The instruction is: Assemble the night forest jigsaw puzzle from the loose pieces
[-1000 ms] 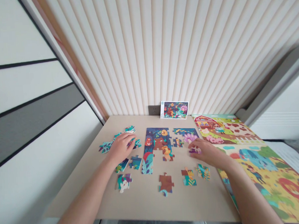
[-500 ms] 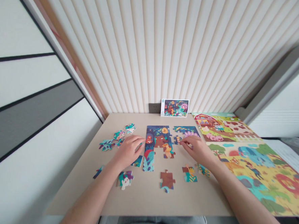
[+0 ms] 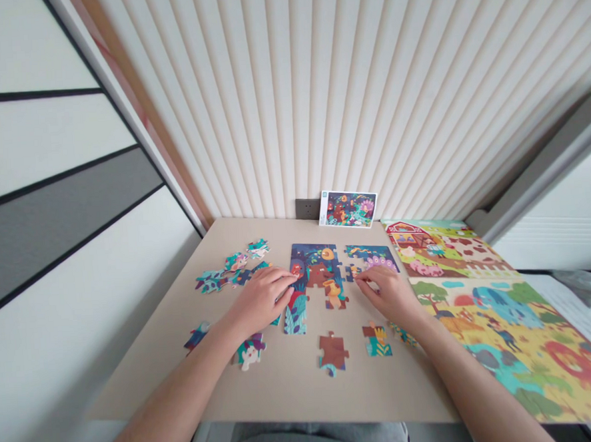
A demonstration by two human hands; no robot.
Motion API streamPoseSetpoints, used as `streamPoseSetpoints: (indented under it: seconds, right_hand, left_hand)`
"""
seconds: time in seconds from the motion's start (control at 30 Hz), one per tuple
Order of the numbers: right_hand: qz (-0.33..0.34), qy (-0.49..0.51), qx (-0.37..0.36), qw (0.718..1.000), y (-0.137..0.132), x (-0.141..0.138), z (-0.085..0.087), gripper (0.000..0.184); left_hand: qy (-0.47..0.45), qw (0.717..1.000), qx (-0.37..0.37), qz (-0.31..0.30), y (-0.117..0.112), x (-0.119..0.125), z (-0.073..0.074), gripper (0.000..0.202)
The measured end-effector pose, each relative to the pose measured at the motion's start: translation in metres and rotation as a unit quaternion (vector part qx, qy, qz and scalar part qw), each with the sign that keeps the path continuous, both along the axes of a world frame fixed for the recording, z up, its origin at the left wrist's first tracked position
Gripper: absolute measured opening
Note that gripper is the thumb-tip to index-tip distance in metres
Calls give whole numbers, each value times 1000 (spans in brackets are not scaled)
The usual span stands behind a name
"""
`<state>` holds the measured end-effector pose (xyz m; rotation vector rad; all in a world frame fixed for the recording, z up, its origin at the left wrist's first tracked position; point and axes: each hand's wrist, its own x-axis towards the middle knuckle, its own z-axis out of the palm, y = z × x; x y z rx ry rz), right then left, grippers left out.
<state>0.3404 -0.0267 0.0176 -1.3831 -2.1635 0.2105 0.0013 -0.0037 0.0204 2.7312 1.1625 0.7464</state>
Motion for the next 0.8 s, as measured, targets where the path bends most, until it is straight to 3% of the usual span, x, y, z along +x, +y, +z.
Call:
streamPoseSetpoints:
  seconds: [0.13, 0.27, 0.43, 0.53, 0.67, 0.8]
  right_hand:
    - [4, -7, -3, 1000, 0, -1, -1, 16]
    - [9, -7, -5, 1000, 0, -1, -2, 17]
    - [16, -12, -9, 1000, -1, -2, -1, 18]
    - [19, -14, -13, 1000, 0, -2, -2, 19]
    - [17, -18, -14, 1000, 1, 0, -5, 20]
    - [22, -18, -7, 1000, 2, 1, -9, 21]
  left_hand:
    - [12, 999, 25, 33, 3, -9, 8, 28]
    - [3, 985, 63, 159, 15, -38, 13, 29]
    - [85, 937, 24, 338, 32, -88, 7, 30]
    - [126, 906, -34, 402, 37, -114, 2, 32]
    - [132, 896, -66, 418, 41, -128, -4, 36]
    - [116, 919, -82, 367, 46, -119, -11, 55]
